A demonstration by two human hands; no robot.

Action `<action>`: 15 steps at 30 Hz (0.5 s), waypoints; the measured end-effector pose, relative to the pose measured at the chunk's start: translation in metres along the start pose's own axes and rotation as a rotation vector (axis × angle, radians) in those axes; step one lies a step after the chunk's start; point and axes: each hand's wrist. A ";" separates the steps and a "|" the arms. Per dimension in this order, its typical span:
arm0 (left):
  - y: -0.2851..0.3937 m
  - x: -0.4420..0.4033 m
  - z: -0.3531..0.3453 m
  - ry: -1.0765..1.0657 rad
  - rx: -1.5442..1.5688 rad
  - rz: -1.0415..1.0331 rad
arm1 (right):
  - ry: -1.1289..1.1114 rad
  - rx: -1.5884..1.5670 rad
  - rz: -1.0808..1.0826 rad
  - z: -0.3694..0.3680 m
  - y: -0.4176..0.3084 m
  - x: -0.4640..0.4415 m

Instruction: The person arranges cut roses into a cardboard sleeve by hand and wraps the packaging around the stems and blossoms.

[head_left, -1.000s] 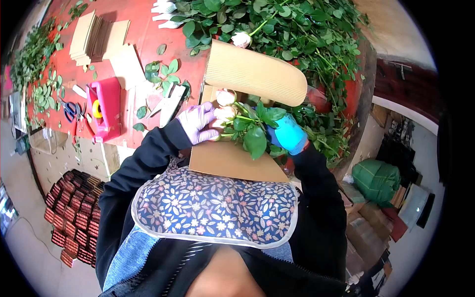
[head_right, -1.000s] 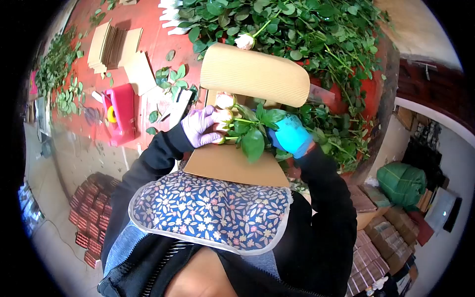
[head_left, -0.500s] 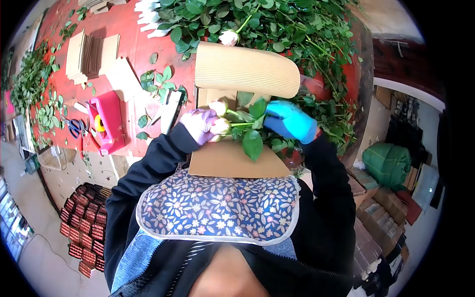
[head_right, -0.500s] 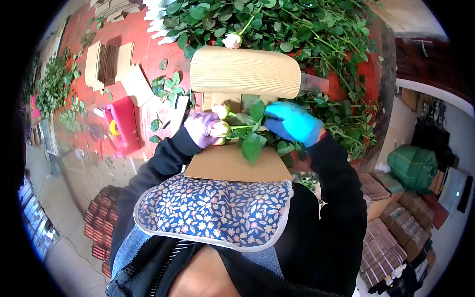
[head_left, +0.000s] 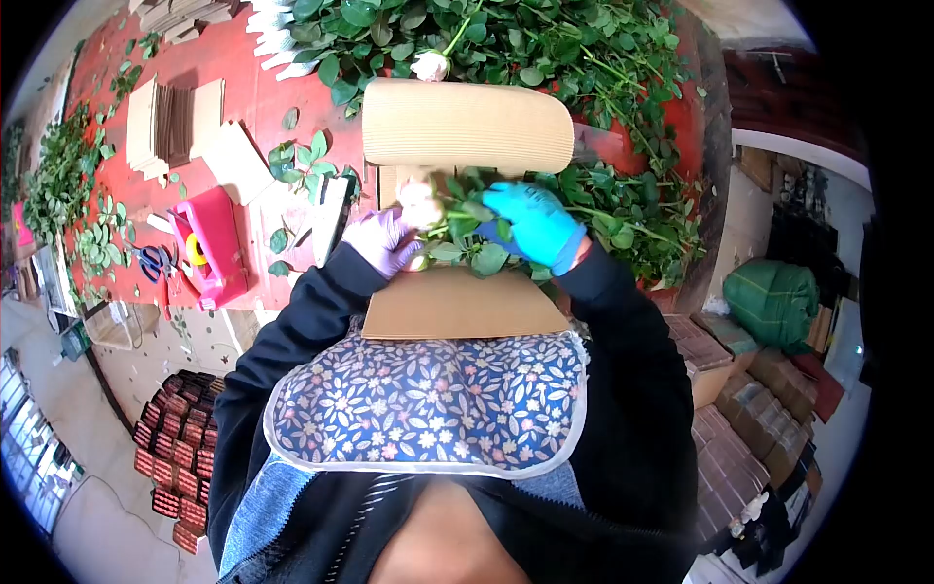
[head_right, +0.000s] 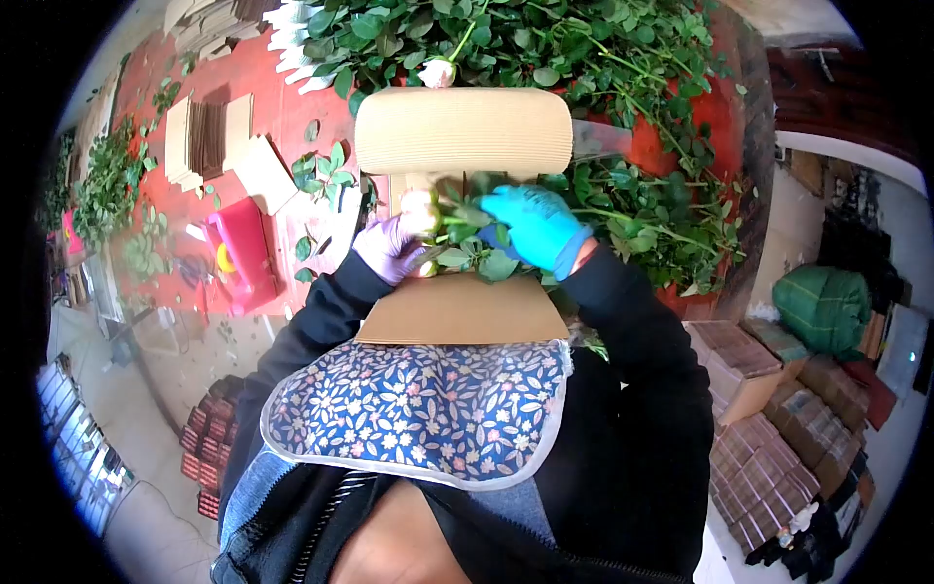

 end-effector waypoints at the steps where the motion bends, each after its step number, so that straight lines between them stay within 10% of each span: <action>1: 0.004 0.000 0.003 -0.030 -0.059 0.045 | 0.133 -0.072 0.041 -0.003 0.008 -0.001; 6: 0.003 -0.006 -0.005 0.020 0.171 0.068 | 0.055 -0.118 0.018 0.051 -0.027 -0.001; 9: -0.007 -0.006 -0.002 -0.016 -0.181 -0.065 | -0.357 -0.152 0.003 0.049 -0.043 -0.009; 15: -0.021 -0.019 0.018 0.059 -0.344 -0.027 | -0.436 0.165 -0.015 -0.004 -0.028 0.005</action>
Point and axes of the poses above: each hand's wrist, its own x-axis away from the middle knuckle, its own z-axis out of the back of the hand, y = z × x, and after that the axes turned 7 degrees about z, right-handed
